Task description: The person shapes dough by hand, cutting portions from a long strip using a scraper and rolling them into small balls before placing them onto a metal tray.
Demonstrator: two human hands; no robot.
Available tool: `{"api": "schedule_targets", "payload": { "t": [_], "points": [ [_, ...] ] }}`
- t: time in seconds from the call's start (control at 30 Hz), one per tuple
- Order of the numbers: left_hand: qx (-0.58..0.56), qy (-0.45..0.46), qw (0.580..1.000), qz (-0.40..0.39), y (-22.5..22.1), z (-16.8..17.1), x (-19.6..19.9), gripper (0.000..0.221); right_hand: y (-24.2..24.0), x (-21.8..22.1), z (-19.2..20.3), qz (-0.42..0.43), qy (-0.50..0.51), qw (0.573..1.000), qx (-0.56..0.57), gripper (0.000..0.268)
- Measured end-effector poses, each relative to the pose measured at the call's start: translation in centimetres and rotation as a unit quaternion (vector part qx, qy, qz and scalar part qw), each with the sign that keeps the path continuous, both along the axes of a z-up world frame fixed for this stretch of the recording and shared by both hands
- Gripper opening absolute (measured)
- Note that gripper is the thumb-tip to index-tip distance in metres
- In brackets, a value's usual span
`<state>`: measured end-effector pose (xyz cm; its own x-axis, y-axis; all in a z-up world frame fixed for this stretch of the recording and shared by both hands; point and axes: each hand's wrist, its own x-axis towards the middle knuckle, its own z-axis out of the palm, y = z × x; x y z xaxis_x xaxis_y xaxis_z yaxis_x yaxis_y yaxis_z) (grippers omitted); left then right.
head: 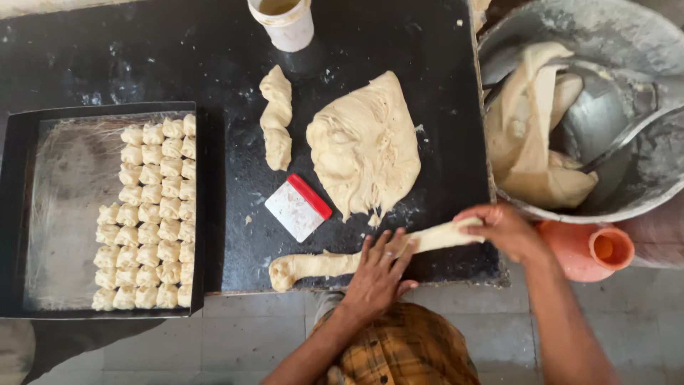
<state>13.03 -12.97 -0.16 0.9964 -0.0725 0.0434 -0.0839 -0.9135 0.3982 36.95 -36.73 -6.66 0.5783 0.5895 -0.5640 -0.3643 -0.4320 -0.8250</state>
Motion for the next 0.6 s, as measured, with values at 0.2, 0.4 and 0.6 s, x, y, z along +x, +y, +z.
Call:
{"api": "schedule_targets", "payload": {
  "t": [0.2,0.4,0.6],
  "points": [
    [0.054,-0.012,0.998,-0.011,-0.9,-0.9,-0.1,0.078,-0.6,7.5,1.5,-0.020,0.020,0.999,-0.026,0.023],
    [0.022,0.005,1.000,-0.005,-1.2,-0.7,0.7,0.082,0.2,3.0,5.5,-0.014,-0.412,0.885,-0.216,0.022],
    [0.009,0.010,1.000,0.005,-1.4,0.9,1.1,0.082,1.7,-5.4,7.8,0.241,-0.629,0.726,-0.138,0.090]
  ]
}}
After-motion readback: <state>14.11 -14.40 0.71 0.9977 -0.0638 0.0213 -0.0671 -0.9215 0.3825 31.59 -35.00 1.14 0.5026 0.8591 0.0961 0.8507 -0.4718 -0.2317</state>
